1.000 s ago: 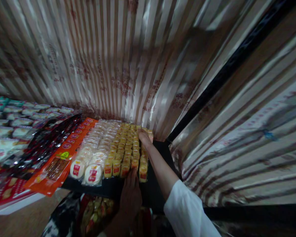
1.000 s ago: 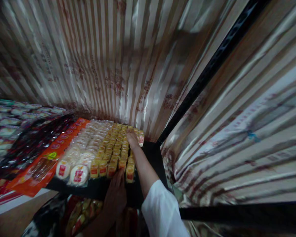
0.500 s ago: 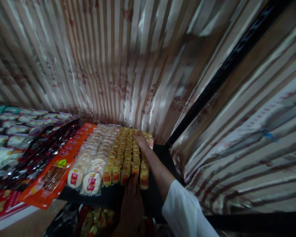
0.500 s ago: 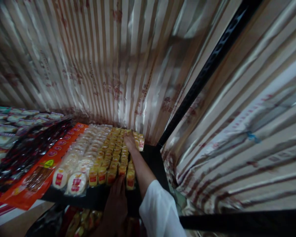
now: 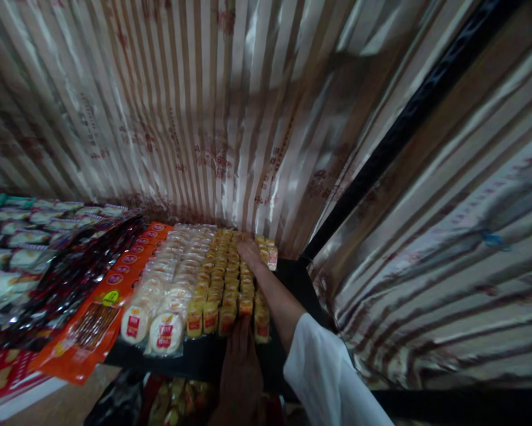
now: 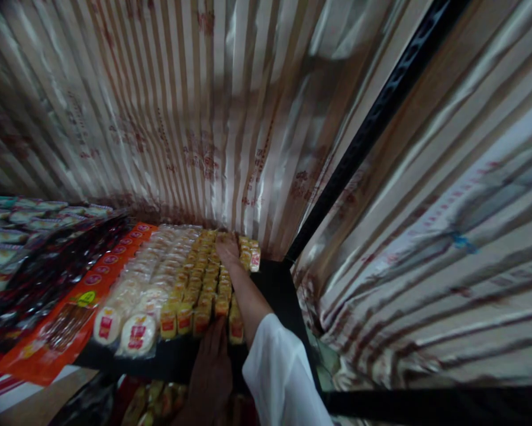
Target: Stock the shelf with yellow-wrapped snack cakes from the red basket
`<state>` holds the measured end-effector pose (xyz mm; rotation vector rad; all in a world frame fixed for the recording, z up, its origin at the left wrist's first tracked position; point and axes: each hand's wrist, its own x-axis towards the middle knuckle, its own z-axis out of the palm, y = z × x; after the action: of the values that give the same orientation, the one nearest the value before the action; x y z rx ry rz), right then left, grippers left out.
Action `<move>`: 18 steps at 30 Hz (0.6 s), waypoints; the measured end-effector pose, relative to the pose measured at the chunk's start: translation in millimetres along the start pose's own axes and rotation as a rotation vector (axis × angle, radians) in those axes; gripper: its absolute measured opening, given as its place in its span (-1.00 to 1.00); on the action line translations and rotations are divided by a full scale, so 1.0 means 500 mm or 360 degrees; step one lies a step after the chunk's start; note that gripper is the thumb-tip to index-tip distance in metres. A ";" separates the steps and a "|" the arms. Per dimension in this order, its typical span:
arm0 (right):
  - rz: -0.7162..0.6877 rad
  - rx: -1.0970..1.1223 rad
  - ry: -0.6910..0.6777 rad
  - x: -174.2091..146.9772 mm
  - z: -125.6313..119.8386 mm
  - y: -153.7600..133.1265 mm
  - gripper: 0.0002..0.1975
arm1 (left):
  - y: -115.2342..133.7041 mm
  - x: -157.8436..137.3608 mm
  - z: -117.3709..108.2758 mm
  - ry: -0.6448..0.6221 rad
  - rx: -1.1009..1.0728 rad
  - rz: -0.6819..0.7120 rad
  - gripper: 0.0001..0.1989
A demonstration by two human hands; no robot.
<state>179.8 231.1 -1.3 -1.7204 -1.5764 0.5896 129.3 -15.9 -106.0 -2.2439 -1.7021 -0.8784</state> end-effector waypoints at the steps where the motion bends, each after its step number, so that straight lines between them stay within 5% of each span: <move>1: 0.0019 0.0002 -0.0009 -0.002 -0.001 -0.004 -0.58 | 0.000 0.000 0.000 -0.0006 -0.0004 -0.0007 -0.41; 8: -0.0246 0.0255 0.0231 -0.070 -0.074 -0.003 -0.56 | -0.005 0.004 -0.020 -0.0165 -0.0086 0.0020 -0.40; 14: -0.0306 0.0378 0.0698 -0.256 -0.157 0.087 -0.62 | -0.014 -0.003 -0.015 -0.0145 -0.0150 0.0085 -0.38; 18: -0.0121 0.0358 0.0584 -0.379 -0.137 0.159 -0.58 | -0.018 -0.007 -0.008 -0.0151 -0.0177 0.0102 -0.36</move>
<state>254.6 32.4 -43.4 -1.4938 -1.2594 0.3707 118.9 -17.7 -106.3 -2.4345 -1.6481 -0.8867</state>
